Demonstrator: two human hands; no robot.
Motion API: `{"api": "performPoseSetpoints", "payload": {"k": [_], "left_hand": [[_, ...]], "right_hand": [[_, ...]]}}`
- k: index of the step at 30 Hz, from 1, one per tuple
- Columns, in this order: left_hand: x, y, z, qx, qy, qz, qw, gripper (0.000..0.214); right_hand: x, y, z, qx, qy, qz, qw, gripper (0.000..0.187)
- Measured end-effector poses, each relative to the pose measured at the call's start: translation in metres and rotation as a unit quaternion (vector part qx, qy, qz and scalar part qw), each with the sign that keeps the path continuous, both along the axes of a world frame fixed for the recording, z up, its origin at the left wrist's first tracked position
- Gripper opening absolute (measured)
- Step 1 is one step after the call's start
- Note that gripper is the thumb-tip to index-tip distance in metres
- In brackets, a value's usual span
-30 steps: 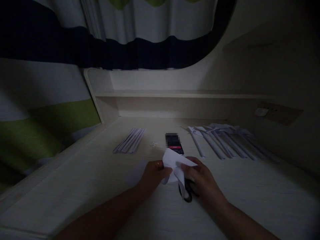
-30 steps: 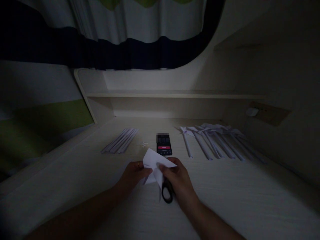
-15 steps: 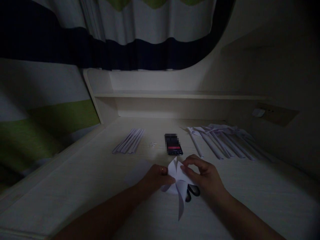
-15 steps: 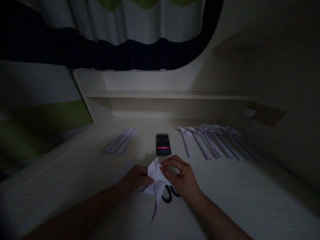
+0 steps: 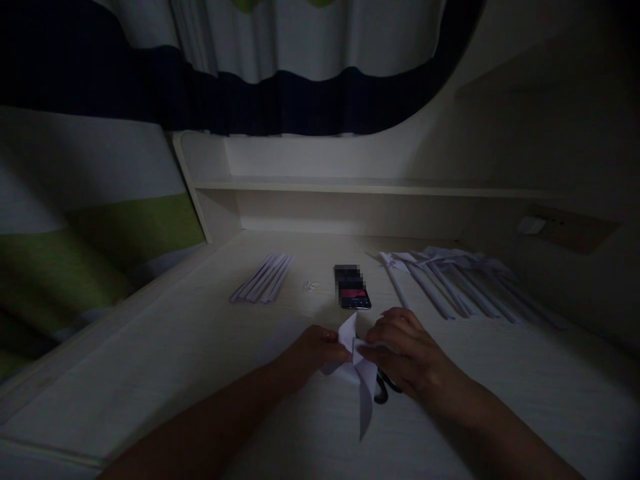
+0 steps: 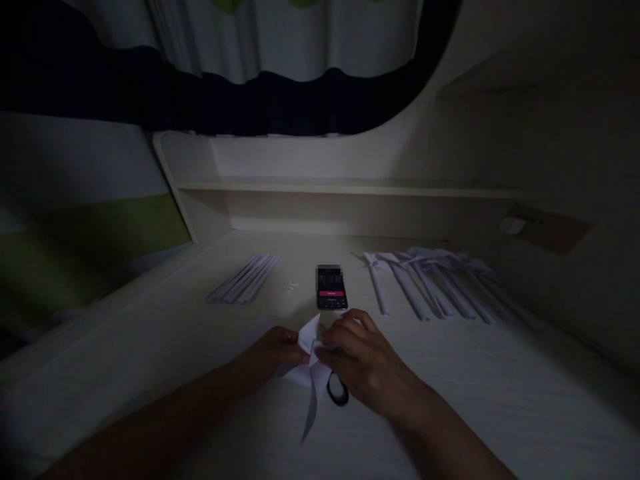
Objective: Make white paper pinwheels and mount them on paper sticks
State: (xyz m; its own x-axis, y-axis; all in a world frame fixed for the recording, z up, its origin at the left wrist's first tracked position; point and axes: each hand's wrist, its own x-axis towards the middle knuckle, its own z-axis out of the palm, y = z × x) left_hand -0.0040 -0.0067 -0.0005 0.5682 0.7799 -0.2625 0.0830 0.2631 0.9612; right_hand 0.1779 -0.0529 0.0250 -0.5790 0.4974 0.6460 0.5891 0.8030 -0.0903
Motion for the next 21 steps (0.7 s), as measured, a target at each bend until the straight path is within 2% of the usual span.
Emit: {"api": "performPoseSetpoints", "payload": {"k": [8, 13, 17, 21], "left_hand": [[0.0008, 0.0016, -0.0028, 0.000, 0.017, 0.001, 1.000, 0.012], [0.0005, 0.0016, -0.0031, -0.005, 0.008, -0.008, 1.000, 0.015], [-0.0011, 0.0011, -0.0022, -0.003, 0.011, -0.008, 1.000, 0.016], [-0.0012, 0.0011, -0.0006, -0.009, 0.000, -0.012, 1.000, 0.015]], "right_hand": [[0.0005, -0.0005, 0.0027, -0.056, -0.058, -0.003, 0.997, 0.017], [0.0011, 0.0003, 0.0017, -0.039, -0.047, 0.010, 0.998, 0.017], [0.0009, 0.0009, 0.0010, -0.060, -0.026, 0.006, 0.998, 0.016], [0.0001, 0.0007, 0.0012, -0.050, -0.042, 0.020, 0.998, 0.016]]}}
